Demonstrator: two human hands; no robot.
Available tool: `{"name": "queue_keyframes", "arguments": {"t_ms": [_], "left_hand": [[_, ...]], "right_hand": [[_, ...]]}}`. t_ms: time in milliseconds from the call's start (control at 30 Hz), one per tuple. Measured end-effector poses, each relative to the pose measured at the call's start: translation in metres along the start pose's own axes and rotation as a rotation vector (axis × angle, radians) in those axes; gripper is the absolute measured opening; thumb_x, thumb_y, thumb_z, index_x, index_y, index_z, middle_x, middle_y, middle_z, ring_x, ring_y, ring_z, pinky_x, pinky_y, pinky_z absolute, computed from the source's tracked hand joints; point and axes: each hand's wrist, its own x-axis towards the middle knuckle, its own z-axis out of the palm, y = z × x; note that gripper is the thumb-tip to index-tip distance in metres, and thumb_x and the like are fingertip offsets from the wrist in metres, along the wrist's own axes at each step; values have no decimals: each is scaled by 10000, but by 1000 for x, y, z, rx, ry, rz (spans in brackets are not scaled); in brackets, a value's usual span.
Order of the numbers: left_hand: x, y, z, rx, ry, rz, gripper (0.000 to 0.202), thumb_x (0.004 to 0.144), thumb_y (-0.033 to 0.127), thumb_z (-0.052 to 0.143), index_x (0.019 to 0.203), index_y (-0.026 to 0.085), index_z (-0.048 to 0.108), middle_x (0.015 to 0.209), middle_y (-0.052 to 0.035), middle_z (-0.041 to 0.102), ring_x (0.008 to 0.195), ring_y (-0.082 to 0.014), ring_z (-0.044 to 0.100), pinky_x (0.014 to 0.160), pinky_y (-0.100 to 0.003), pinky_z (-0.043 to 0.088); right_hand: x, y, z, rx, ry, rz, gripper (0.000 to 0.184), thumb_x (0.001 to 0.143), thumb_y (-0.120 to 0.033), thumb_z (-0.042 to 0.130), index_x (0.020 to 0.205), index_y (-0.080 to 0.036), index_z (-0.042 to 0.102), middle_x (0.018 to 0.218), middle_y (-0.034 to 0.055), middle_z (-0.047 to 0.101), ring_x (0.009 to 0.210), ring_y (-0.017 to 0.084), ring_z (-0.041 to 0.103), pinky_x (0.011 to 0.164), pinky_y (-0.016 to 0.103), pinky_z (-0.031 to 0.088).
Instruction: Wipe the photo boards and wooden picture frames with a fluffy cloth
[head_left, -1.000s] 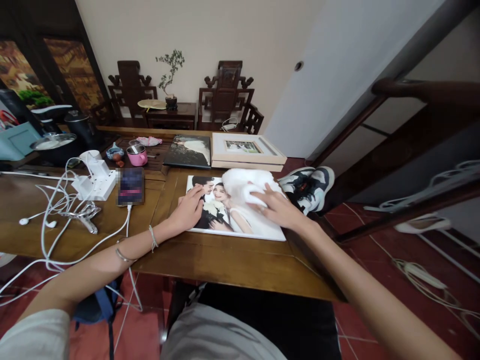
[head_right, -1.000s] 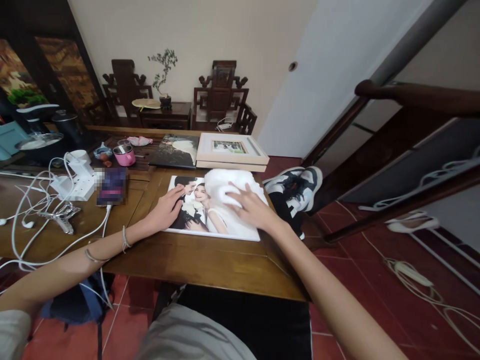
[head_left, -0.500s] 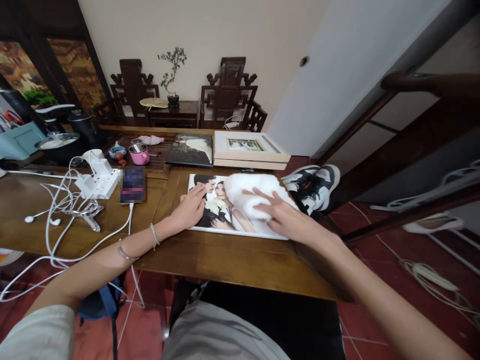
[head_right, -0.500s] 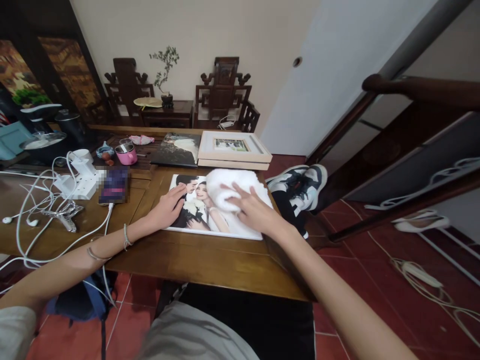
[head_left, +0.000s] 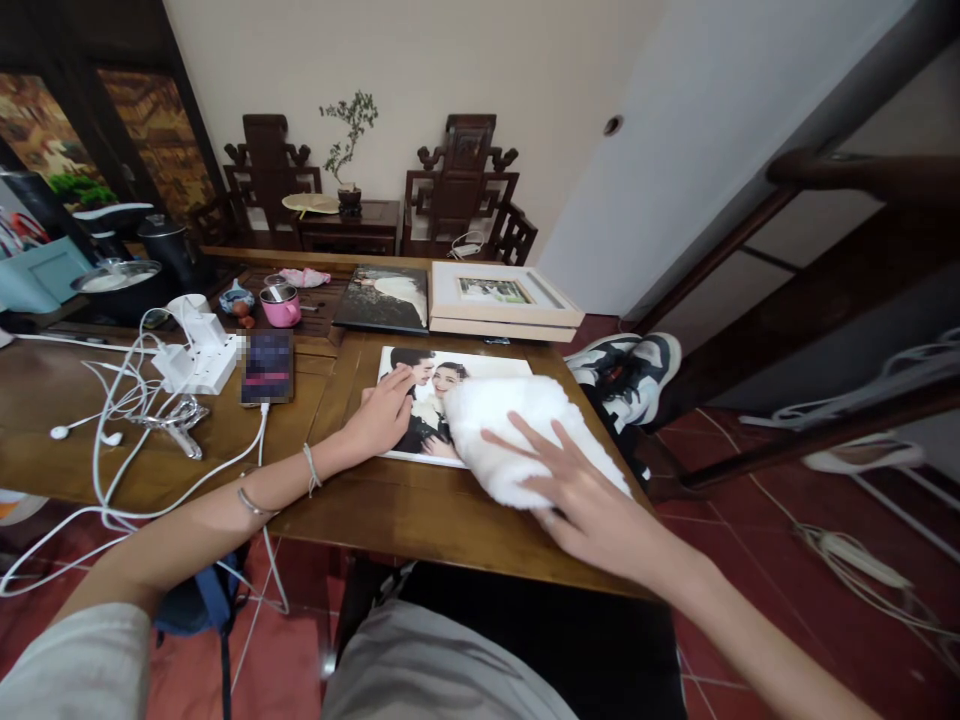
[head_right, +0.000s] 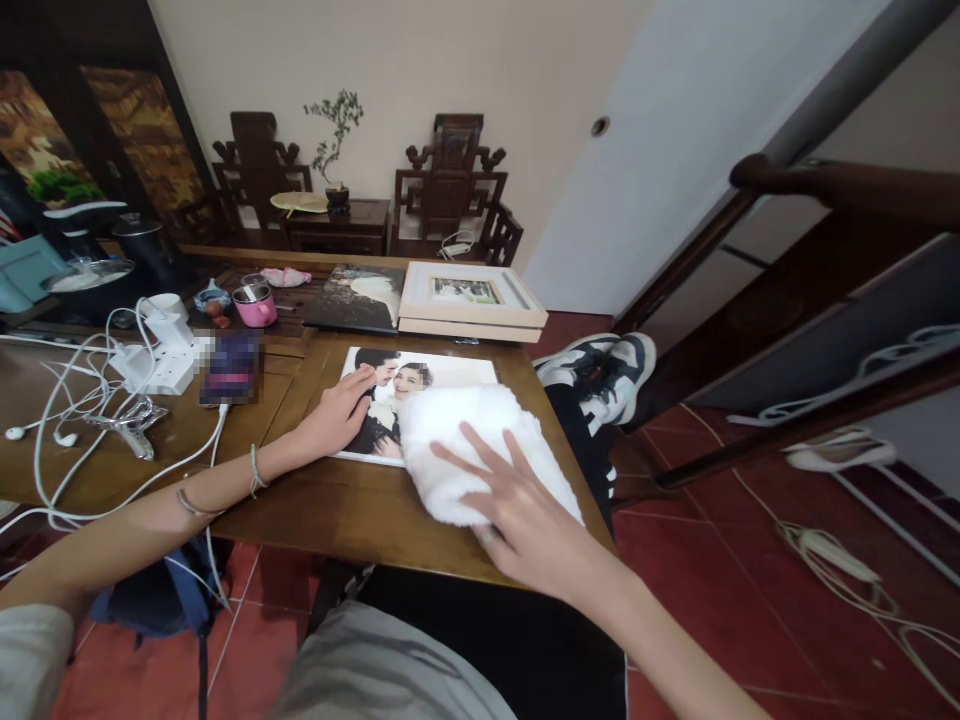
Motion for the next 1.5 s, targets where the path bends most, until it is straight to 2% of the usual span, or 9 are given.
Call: {"name": "queue_keyframes", "arguments": {"t_ms": [100,200,400,567,700,933,1067,1400,1500], "left_hand": [[0,1,0,-2,2,-1,457,953,167,312,1391,141,439,1513,-132,392,1438,-236,301,1142,-487,318],[-1,1,-1,-7,-2,7,454,956,175,307,1390,148,440,1513,-127,394,1438,-233,300,1135,-493,326],[0,-1,-2,-7,-13,19,451,957,169,307,1383,130,449,1512,-138,393,1439,-241,298,1140,-501,315],[2,-5,1,-9,0,26,451,961,182,319,1390,114,442,1504,-153,400,1439,-237,301,1153,-480,303],[1,-7,4,-14,24,21,437,956,173,327,1367,137,470,1503,-136,407,1435,-232,309,1154,-477,305],[0,-3,2,-4,26,15,453,960,180,315,1393,146,442,1504,-127,406,1432,-232,316,1148,-475,315],[0,1,0,9,2,5,470,957,166,305,1412,129,417,1515,-131,389,1436,-236,303,1138,-482,325],[1,-6,1,-14,1,25,459,964,194,308,1404,162,436,1510,-128,399,1438,-237,300,1138,-494,317],[1,-8,1,-20,12,39,456,961,201,317,1394,156,450,1502,-131,411,1435,-238,308,1145,-483,313]], "right_hand": [[-18,-10,-2,28,-17,-57,350,707,-48,445,871,-226,698,1525,6,383,1468,314,82,1136,682,106],[-10,12,2,57,18,-44,368,711,-65,456,938,-221,699,1508,50,415,1451,311,192,1147,650,130],[59,88,9,19,106,142,365,758,-130,461,1040,-170,690,1435,157,502,1374,347,374,1109,617,233],[99,111,-1,12,81,179,393,784,-120,407,1064,-160,680,1173,136,694,1172,337,588,1000,528,394],[83,95,1,3,77,177,394,783,-124,418,1089,-150,666,1256,155,649,1298,340,480,1063,556,329],[-5,10,8,40,92,46,312,766,-95,432,932,-211,669,1493,75,444,1459,300,157,1142,640,156],[-22,-17,2,59,14,2,313,756,-70,427,898,-213,666,1511,60,415,1468,303,101,1129,675,145],[106,46,-7,35,-101,200,492,827,-115,437,1297,-166,575,1432,153,505,1451,345,180,1090,690,186],[128,51,-8,22,-91,222,501,843,-131,430,1329,-149,552,1415,177,516,1447,371,175,1048,738,197]]}}
